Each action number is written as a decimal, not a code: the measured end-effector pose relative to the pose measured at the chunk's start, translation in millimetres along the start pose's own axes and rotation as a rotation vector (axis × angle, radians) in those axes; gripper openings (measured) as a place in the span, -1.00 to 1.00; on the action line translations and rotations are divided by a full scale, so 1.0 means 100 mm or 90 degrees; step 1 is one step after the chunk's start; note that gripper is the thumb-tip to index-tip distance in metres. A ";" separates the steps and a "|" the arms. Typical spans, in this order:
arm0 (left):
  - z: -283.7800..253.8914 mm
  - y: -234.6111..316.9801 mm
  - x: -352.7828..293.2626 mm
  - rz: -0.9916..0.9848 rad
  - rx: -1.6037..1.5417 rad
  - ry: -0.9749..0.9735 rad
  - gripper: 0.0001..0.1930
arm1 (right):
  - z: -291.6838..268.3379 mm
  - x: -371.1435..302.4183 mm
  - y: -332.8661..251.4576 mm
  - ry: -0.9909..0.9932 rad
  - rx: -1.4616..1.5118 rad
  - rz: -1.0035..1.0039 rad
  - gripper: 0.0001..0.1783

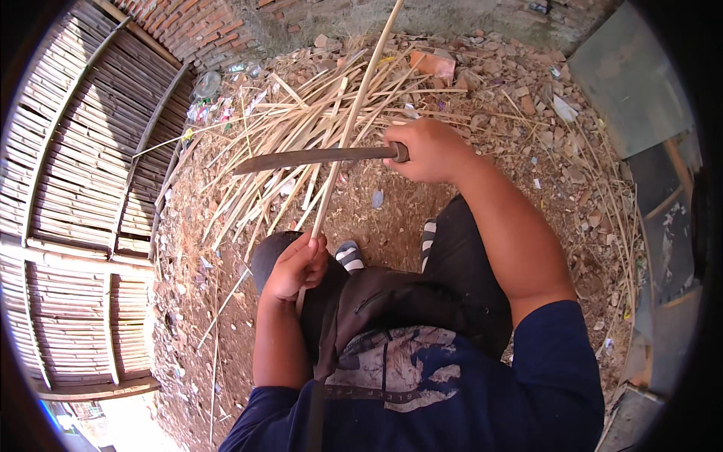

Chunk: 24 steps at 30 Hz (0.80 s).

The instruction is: The person strips thin layers from a bamboo stick using a blade, repeatedly pulling the blade along the length of the stick and discarding the shavings onto a pile.

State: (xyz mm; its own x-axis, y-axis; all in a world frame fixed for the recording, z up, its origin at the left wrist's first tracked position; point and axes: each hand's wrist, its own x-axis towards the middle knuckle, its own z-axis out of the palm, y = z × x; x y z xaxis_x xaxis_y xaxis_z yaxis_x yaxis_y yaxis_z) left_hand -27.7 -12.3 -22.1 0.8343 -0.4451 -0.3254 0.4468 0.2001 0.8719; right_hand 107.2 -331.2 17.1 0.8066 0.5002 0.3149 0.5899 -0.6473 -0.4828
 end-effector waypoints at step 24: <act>-0.17 -0.01 0.08 -0.042 0.016 0.080 -0.69 | 0.67 0.34 -0.24 -0.099 -0.093 -0.004 -0.78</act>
State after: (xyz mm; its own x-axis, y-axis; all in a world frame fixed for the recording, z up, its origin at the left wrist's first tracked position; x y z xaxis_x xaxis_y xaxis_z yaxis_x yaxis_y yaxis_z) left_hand -16.0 -1.1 -32.0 0.8381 -0.3434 -0.4238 0.4950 0.1523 0.8555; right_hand 118.0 -260.0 -15.4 0.7944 0.5796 0.1816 0.6026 -0.7151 -0.3542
